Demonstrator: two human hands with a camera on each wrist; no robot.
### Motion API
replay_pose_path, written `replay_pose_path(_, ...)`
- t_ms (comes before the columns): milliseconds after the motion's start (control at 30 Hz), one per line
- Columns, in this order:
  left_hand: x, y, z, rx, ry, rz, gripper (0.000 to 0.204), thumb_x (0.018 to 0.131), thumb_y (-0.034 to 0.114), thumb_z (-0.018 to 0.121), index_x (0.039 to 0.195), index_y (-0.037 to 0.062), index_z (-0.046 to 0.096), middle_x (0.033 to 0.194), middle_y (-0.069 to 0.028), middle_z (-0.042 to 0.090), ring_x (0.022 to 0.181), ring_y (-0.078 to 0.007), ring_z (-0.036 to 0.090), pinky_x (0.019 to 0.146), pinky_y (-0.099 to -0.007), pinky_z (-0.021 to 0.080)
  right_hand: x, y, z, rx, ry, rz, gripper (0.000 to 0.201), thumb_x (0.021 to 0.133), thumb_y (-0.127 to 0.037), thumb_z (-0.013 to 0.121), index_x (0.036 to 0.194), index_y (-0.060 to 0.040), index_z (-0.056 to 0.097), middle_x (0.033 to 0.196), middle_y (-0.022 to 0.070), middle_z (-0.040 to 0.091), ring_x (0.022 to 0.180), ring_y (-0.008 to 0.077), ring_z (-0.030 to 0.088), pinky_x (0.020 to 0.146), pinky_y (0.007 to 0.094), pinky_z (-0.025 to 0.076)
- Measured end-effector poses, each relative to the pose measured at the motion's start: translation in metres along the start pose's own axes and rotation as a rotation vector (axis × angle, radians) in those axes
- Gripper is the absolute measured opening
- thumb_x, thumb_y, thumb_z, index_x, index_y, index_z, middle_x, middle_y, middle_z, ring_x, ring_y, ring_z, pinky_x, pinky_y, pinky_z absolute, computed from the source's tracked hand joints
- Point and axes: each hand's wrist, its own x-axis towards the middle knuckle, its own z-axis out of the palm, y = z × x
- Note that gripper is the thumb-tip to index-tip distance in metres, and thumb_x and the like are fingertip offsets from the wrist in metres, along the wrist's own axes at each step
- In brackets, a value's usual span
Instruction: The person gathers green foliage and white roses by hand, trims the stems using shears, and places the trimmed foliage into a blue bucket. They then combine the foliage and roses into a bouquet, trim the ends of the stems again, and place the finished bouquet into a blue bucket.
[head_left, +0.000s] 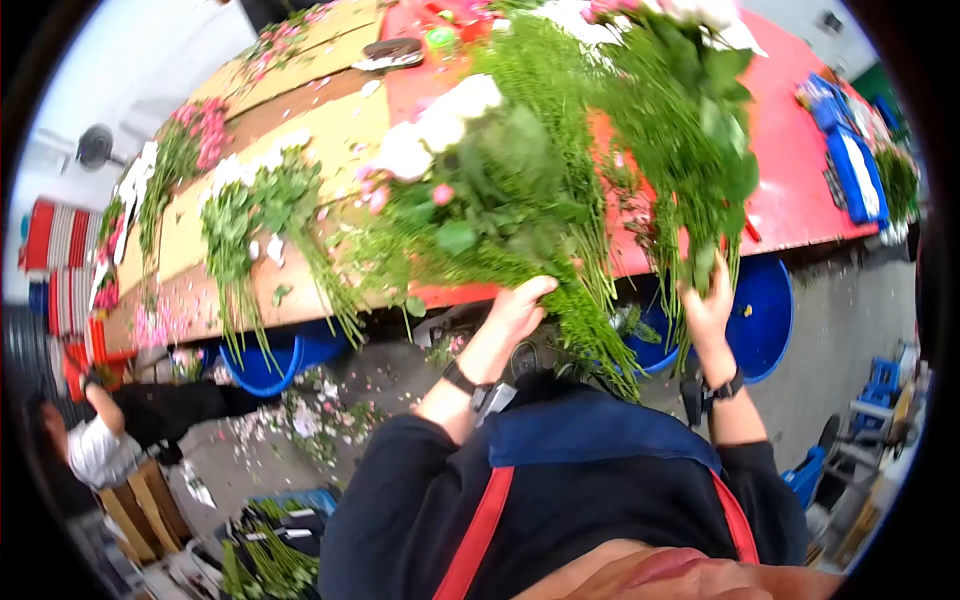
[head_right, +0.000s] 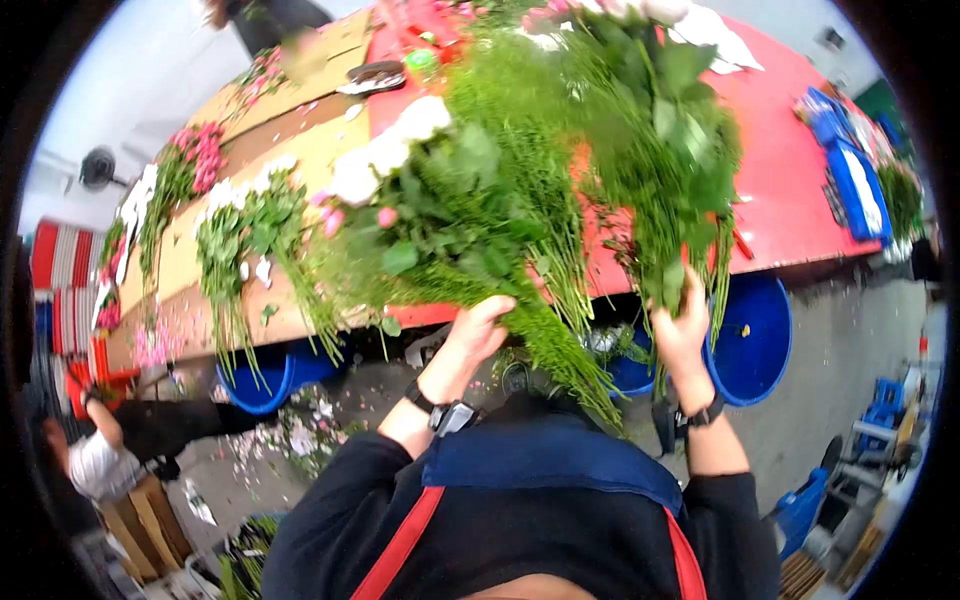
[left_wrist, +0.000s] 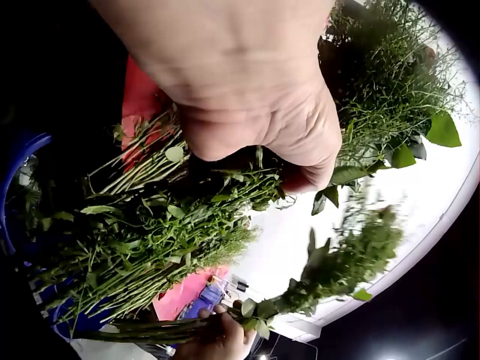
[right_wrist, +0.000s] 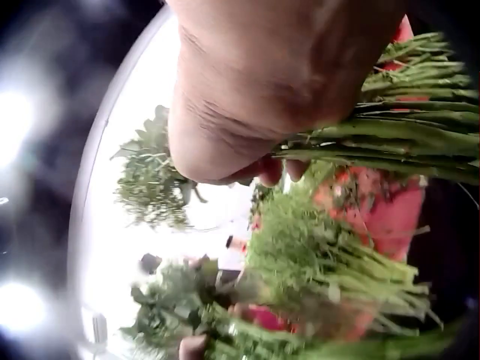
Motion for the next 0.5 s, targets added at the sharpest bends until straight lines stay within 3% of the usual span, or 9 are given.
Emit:
replay_pose_path(67,0.001,0.001,0.017,-0.009,0.062,0.017,0.038,0.081,0.000,0.052,0.119,-0.0029,0.055,0.111,-0.0141,0.065,0.102,-0.0238,0.061,0.092,-0.0377,0.048,-0.029,-0.001,-0.008,-0.237,-0.229,-0.015,0.044,0.074,0.003,0.063,0.117,0.0032,0.051,0.104,0.0109,0.061,0.093,0.0213,0.061,0.083,0.0312,0.048)
replay_pose_path(133,-0.003,-0.007,0.025,-0.023,0.198,-0.044,0.034,0.080,-0.004,0.054,0.113,-0.0025,0.058,0.105,-0.0119,0.066,0.099,-0.0227,0.061,0.091,-0.0356,0.048,-0.051,0.003,0.000,-0.358,-0.398,-0.275,0.040,0.075,0.003,0.061,0.114,0.0034,0.051,0.105,0.0144,0.058,0.094,0.0270,0.059,0.085,0.0337,0.047)
replay_pose_path(167,-0.003,-0.019,0.018,0.010,0.244,-0.002,0.037,0.079,-0.006,0.060,0.116,0.0000,0.058,0.111,-0.0115,0.064,0.101,-0.0210,0.062,0.092,-0.0358,0.048,-0.055,-0.004,0.009,-0.315,-0.461,-0.253,0.038,0.075,0.003,0.060,0.113,0.0037,0.051,0.105,0.0167,0.056,0.095,0.0306,0.056,0.086,0.0353,0.045)
replay_pose_path(200,-0.005,-0.032,0.011,-0.015,0.078,0.086,0.040,0.081,-0.005,0.061,0.120,0.0020,0.056,0.114,-0.0102,0.063,0.104,-0.0209,0.060,0.095,-0.0364,0.046,-0.059,-0.011,0.018,-0.272,-0.524,-0.228,0.037,0.076,0.002,0.059,0.112,0.0040,0.052,0.106,0.0191,0.054,0.097,0.0343,0.054,0.088,0.0369,0.044)
replay_pose_path(267,-0.014,-0.040,0.022,-0.104,0.071,0.056,0.043,0.081,-0.004,0.063,0.122,0.0031,0.055,0.117,-0.0087,0.061,0.108,-0.0208,0.059,0.099,-0.0364,0.043,-0.063,-0.006,0.024,-0.221,-0.647,-0.210,0.043,0.080,0.002,0.053,0.121,0.0056,0.044,0.112,0.0239,0.049,0.101,0.0406,0.050,0.091,0.0381,0.042)
replay_pose_path(300,-0.018,-0.041,0.022,-0.074,0.057,0.105,0.040,0.081,0.000,0.067,0.119,0.0058,0.056,0.115,-0.0045,0.062,0.107,-0.0202,0.058,0.095,-0.0354,0.046,-0.065,-0.008,0.024,-0.248,-0.673,-0.242,0.043,0.081,0.001,0.054,0.122,0.0061,0.042,0.113,0.0248,0.048,0.103,0.0413,0.050,0.092,0.0387,0.042)
replay_pose_path(400,-0.032,-0.036,0.024,-0.120,0.013,0.092,0.041,0.081,0.001,0.067,0.120,0.0058,0.056,0.116,-0.0041,0.061,0.108,-0.0191,0.058,0.097,-0.0354,0.045,-0.066,-0.024,0.020,-0.340,-0.790,-0.236,0.046,0.084,-0.005,0.056,0.125,0.0087,0.039,0.118,0.0272,0.047,0.110,0.0431,0.048,0.095,0.0416,0.040)
replay_pose_path(467,-0.036,-0.036,0.022,-0.034,0.016,0.105,0.051,0.077,0.010,0.076,0.123,0.0060,0.053,0.116,-0.0052,0.061,0.109,-0.0206,0.057,0.098,-0.0378,0.044,-0.066,-0.029,0.019,-0.379,-0.825,-0.257,0.048,0.085,-0.006,0.055,0.126,0.0096,0.038,0.121,0.0279,0.047,0.111,0.0431,0.047,0.097,0.0423,0.039)
replay_pose_path(500,-0.039,-0.037,0.022,0.005,0.020,0.113,0.055,0.075,0.013,0.078,0.124,0.0059,0.053,0.116,-0.0055,0.061,0.109,-0.0214,0.057,0.098,-0.0388,0.044,-0.066,-0.027,0.018,-0.383,-0.840,-0.276,0.049,0.082,-0.004,0.056,0.128,0.0038,0.041,0.123,0.0255,0.046,0.114,0.0417,0.045,0.100,0.0424,0.037)
